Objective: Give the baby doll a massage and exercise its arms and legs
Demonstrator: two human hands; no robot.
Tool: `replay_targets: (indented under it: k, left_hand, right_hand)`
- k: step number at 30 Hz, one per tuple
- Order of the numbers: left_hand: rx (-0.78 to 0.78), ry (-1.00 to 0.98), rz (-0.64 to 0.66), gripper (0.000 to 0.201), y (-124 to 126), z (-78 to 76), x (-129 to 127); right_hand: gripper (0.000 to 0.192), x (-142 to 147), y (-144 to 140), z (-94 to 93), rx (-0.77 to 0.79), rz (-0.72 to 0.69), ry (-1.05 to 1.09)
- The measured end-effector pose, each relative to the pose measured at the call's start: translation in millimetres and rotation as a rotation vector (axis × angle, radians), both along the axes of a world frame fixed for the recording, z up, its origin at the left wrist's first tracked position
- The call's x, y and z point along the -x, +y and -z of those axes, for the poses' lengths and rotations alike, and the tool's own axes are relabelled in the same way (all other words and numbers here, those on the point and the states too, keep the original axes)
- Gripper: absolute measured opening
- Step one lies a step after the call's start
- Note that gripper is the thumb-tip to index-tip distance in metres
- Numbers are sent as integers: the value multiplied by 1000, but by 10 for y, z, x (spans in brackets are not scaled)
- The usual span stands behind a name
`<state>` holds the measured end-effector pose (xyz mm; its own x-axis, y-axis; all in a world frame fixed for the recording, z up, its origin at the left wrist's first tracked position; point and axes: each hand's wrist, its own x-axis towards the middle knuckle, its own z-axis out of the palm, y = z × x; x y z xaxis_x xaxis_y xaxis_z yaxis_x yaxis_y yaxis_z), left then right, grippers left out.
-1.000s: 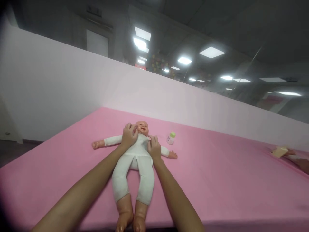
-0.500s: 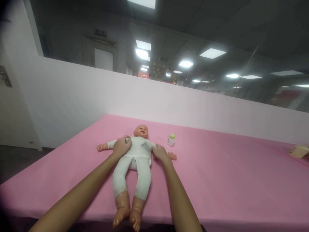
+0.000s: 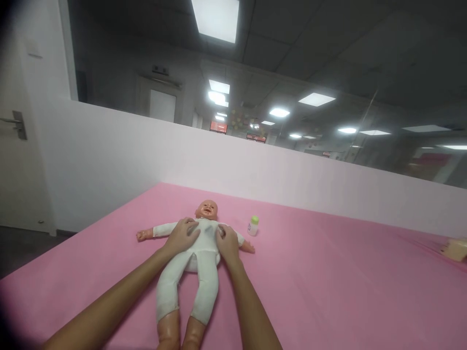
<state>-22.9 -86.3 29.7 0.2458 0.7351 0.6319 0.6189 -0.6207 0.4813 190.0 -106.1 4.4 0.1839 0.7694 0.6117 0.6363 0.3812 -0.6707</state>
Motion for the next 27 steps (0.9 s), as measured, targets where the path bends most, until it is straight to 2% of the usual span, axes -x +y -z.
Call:
replay_targets:
  k: [4,7,9,11,13,15,16,17,18,20,22,24,27]
  left_hand:
    - [-2,-8,47,25,-37,20,-25]
    - [-29,-18,69,27,-89,-8,9]
    - [-36,-26,112,29,-134,-94,0]
    - [13,-65,210,28,-154,-238,-108]
    - [154,-177,335,25,-115,-405,-363]
    - [416,-374,439,22,-6,-535,-763]
    - [627,-505,457,21,66,-572,-997]
    - [844,-682,398,23,143,-586,-1237]
    - [926,-727,370,29,219,-578,-1472]
    - [1006,-799,322,43,350,-512,-1882]
    - [1048,-895,284,53,443,-406,-2172]
    - [1081,-982,297,63,506,-292,-2338]
    - [1114,-1082,365,69,571,-154,-2414]
  right_hand:
    - [23,51,-17,-53,-49,3,-27]
    - [26,-4,-14,-128,-139,27,57]
    - [30,-131,-1,-191,-213,101,148]
    - [33,-341,16,-257,-270,184,206]
    - [36,-614,34,-312,-311,217,196]
    - [38,-902,61,-343,-313,259,210]
    - [41,-1035,80,-347,-284,281,227]
    - [45,-1151,103,-342,-239,288,236]
    - [50,-1247,131,-330,-188,283,230]
    - [58,-1375,197,-286,-107,256,163]
    - [62,-1427,270,-223,-40,230,47]
    - [61,-1438,335,-160,68,182,-59]
    - [59,-1448,379,-117,195,94,-176]
